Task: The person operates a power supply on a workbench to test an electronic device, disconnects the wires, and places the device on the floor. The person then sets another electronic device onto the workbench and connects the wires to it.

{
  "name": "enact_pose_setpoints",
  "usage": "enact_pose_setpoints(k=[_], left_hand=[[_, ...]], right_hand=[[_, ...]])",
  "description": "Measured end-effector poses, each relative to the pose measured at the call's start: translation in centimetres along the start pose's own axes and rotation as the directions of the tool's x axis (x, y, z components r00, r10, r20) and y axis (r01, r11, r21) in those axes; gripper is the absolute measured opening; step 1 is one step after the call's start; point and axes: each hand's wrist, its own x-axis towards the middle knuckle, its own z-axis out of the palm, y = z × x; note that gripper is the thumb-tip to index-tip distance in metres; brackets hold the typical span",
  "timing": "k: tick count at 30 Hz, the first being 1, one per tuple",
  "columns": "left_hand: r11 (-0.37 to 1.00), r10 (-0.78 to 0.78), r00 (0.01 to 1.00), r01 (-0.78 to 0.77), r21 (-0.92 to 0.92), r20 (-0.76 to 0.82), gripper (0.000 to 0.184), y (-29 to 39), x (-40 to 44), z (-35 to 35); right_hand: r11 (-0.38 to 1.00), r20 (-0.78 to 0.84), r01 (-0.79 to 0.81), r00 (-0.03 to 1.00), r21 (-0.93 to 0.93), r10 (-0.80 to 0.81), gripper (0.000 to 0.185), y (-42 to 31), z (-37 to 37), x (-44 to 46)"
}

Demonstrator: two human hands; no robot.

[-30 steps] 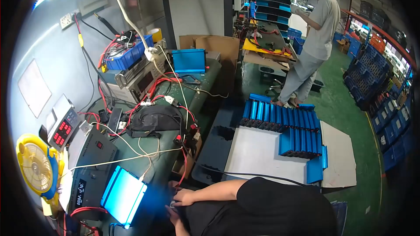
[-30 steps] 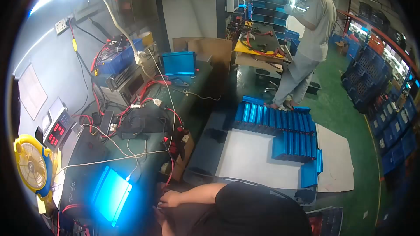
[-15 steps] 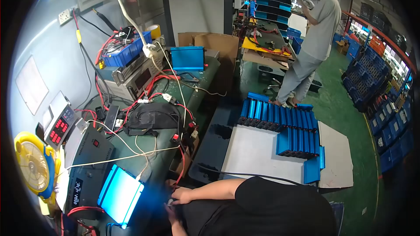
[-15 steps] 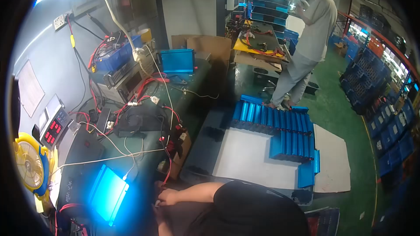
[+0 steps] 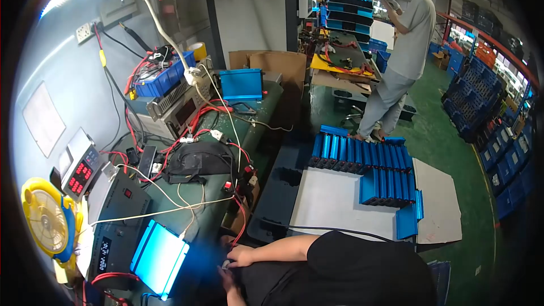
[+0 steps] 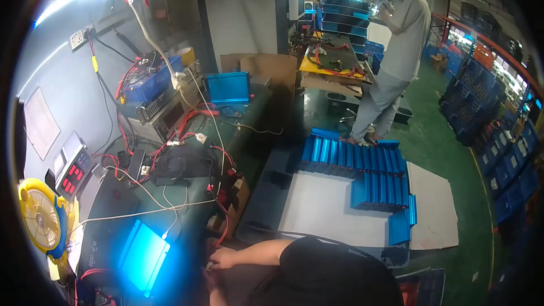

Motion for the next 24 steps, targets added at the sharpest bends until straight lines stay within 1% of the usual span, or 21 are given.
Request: enact_pose_setpoints(k=[1, 2, 3, 4, 5, 7, 8, 9, 10, 11, 13, 14, 15, 16, 17, 18, 19, 20, 22, 23, 24], left_hand=[[0.998, 0.015, 0.994, -0.008, 0.065, -0.110, 0.060, 0.0, 0.1, 0.7], [0.998, 0.015, 0.994, -0.008, 0.060, -0.105, 0.060, 0.4, -0.7, 1.7], [0.979, 0.109, 0.988, -0.088, 0.186, -0.107, 0.059, 2.5, -3.9, 4.1], [0.938, 0.200, 0.974, -0.160, 0.308, -0.102, 0.061, 3.5, -5.7, 5.4], [0.940, 0.195, 0.975, -0.155, 0.303, -0.106, 0.061, 3.3, -5.6, 5.2], [0.904, 0.218, 0.946, -0.102, 0.415, -0.241, 0.060, 3.2, -4.8, 3.6], [0.905, 0.212, 0.945, -0.093, 0.416, -0.250, 0.060, 2.2, -0.1, 1.4], [0.784, 0.381, 0.922, -0.280, 0.554, -0.073, 0.061, -0.5, 3.4, -2.9], [0.614, 0.507, 0.853, -0.460, 0.642, 0.125, 0.071, -5.0, 4.6, -6.6], [0.615, 0.507, 0.855, -0.450, 0.647, 0.112, 0.071, -4.9, 4.1, -7.3], [0.611, 0.334, 0.939, -0.286, 0.738, 0.087, 0.078, -4.2, 3.5, -8.4], [0.610, 0.338, 0.938, -0.283, 0.740, 0.080, 0.078, -2.9, 2.3, -7.9], [0.818, 0.119, 0.986, -0.029, 0.575, -0.119, 0.077, -1.6, 1.1, -7.1], [0.916, -0.145, 0.957, 0.226, 0.332, -0.251, 0.075, -0.4, -0.3, -5.8], [0.918, -0.138, 0.959, 0.219, 0.332, -0.249, 0.075, -0.5, -0.6, -5.3], [0.839, 0.052, 0.988, 0.035, 0.544, -0.143, 0.055, -0.8, -0.5, -4.7], [0.690, 0.215, 0.977, -0.155, 0.707, 0.005, 0.038, -0.9, -0.2, -4.2], [0.689, 0.219, 0.976, -0.164, 0.706, 0.012, 0.038, -1.7, 1.1, -4.3], [0.783, 0.216, 0.973, -0.225, 0.580, 0.086, 0.042, -2.8, 3.4, -4.5], [0.782, 0.218, 0.972, -0.231, 0.579, 0.094, 0.042, -1.9, 2.2, -2.8], [0.871, 0.204, 0.978, -0.165, 0.463, -0.036, 0.051, -0.5, 0.0, 0.0]], right_hand=[[1.000, -0.001, -0.003, 1.000, -0.007, 0.003, 0.047, 0.3, -0.1, -0.1], [0.999, -0.063, 0.024, 0.998, 0.021, -0.023, 0.047, 1.0, 0.5, -0.2], [0.997, -0.123, 0.054, 0.991, 0.050, -0.048, 0.047, 1.5, 0.9, -0.2], [0.997, -0.116, 0.052, 0.992, 0.048, -0.047, 0.047, 1.5, 0.7, -0.3], [0.996, -0.086, 0.035, 0.996, 0.076, -0.028, 0.048, 1.1, 0.4, -0.2], [0.993, -0.050, 0.014, 0.999, 0.113, -0.009, 0.049, 0.6, 0.3, 0.4], [0.993, -0.013, 0.007, 1.000, 0.115, -0.005, 0.049, 0.3, 0.6, 0.8], [0.993, 0.026, 0.002, 1.000, 0.118, -0.006, 0.050, -0.1, 0.8, 1.1], [0.992, 0.035, 0.007, 0.999, 0.127, -0.012, 0.050, -0.7, 0.7, 1.0], [0.989, 0.035, 0.019, 0.999, 0.147, -0.025, 0.050, -1.2, 0.8, 1.1], [0.990, 0.045, 0.043, 0.998, 0.135, -0.050, 0.052, -2.3, 0.8, 1.5], [0.989, 0.047, 0.051, 0.997, 0.138, -0.058, 0.052, -2.7, 1.1, 1.6], [0.995, 0.082, 0.020, 0.996, 0.096, -0.028, 0.053, -2.9, 1.1, 1.7], [0.999, 0.112, -0.010, 0.994, 0.051, 0.004, 0.053, -3.0, 1.0, 1.7], [0.999, 0.109, -0.004, 0.994, 0.048, -0.001, 0.053, -3.1, 0.9, 1.6], [0.999, 0.082, -0.014, 0.997, 0.035, 0.011, 0.049, -3.1, 0.7, 1.4], [0.999, 0.054, -0.026, 0.998, 0.022, 0.025, 0.044, -3.1, 0.6, 1.1], [1.000, 0.048, -0.026, 0.999, 0.015, 0.025, 0.044, -2.6, 0.6, 1.0], [1.000, 0.036, -0.005, 0.999, -0.007, 0.005, 0.050, -0.9, 0.9, 0.9], [1.000, 0.031, -0.008, 0.999, -0.012, 0.008, 0.050, -0.3, 0.8, 0.8], [1.000, -0.008, -0.009, 1.000, -0.002, 0.009, 0.049, 0.3, 0.8, 0.6]])
